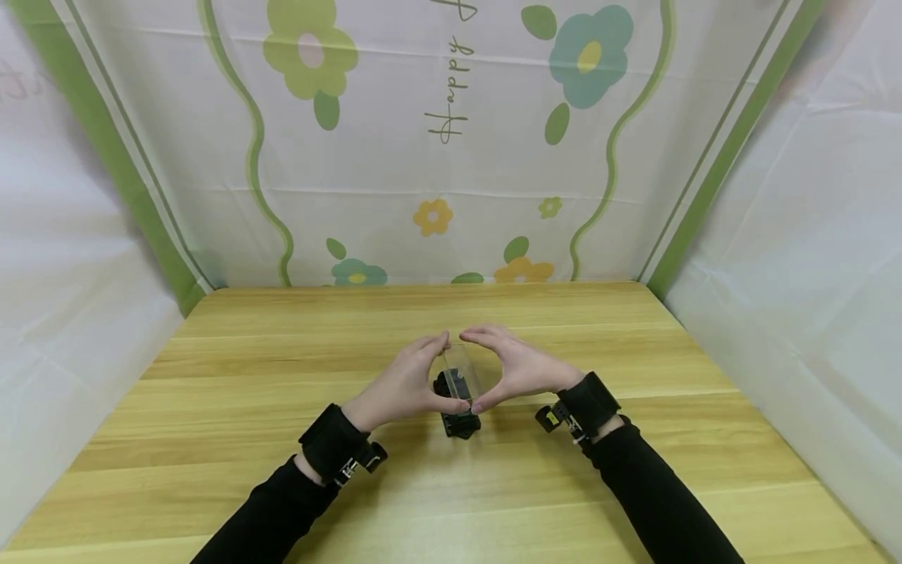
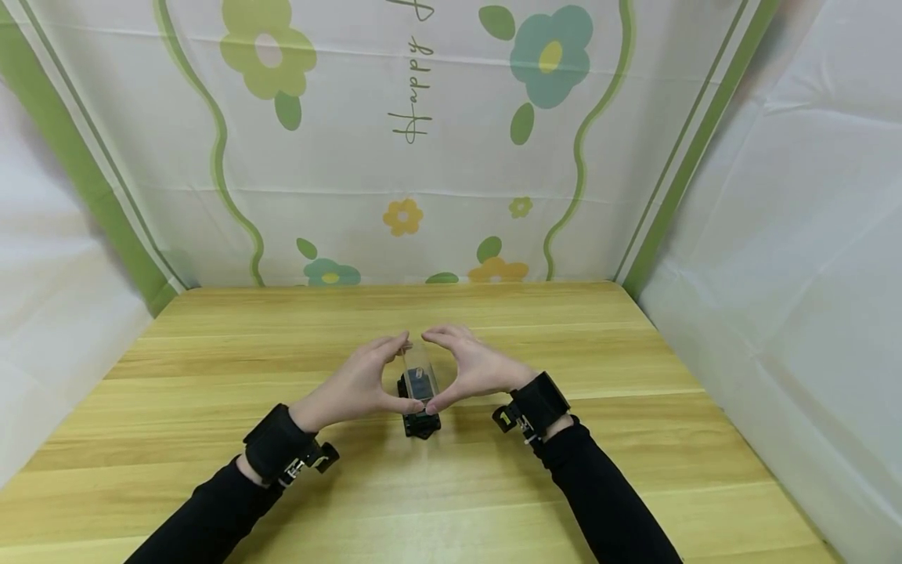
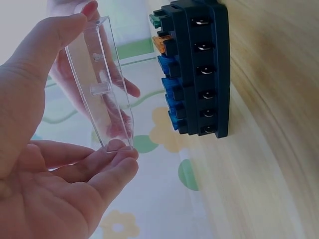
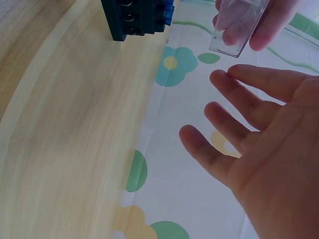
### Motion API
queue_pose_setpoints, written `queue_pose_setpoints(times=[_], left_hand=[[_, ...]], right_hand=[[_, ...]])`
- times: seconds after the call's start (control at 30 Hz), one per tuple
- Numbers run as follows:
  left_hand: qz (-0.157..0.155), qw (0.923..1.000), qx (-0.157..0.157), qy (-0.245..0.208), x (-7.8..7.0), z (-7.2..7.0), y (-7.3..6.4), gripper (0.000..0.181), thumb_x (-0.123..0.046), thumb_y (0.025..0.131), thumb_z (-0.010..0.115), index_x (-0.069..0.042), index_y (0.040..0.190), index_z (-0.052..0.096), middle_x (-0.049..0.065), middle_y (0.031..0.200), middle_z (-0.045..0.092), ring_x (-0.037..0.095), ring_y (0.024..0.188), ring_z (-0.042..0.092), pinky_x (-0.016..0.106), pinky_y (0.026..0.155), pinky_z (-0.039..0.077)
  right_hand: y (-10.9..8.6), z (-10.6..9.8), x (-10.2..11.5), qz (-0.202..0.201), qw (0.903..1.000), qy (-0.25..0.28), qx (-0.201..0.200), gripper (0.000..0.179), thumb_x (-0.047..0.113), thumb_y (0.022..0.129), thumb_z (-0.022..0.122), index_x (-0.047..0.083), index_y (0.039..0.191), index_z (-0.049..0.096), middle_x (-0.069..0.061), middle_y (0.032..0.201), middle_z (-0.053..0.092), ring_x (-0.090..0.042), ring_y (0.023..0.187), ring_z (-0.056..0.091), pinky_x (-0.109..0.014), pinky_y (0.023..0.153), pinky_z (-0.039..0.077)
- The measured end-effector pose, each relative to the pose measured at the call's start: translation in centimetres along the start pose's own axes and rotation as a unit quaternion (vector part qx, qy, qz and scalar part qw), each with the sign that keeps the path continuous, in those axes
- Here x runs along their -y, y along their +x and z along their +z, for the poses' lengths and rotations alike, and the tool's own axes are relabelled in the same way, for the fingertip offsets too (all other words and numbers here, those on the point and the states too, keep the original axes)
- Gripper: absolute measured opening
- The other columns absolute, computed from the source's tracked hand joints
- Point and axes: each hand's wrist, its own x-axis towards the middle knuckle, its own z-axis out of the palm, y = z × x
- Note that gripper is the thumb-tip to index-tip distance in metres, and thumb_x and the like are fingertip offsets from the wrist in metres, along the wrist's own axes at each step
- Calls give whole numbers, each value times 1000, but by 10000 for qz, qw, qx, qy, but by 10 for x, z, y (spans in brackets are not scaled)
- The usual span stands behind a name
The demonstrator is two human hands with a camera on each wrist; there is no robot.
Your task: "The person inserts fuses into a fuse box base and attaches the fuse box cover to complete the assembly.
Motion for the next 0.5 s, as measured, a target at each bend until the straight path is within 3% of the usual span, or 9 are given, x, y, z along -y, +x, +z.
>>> queue_pose_setpoints(times=[0.5], left_hand=[[137,9998,33,112,0,0,1,110,-47,73,86,7,150,30,19,142,48,32,126,49,43,101,45]], right_hand=[[-1,1,1,-82,9997,-193,116,105,60,69,83,14,151,39,-5,153,34,-25,139,30,-54,108,32]])
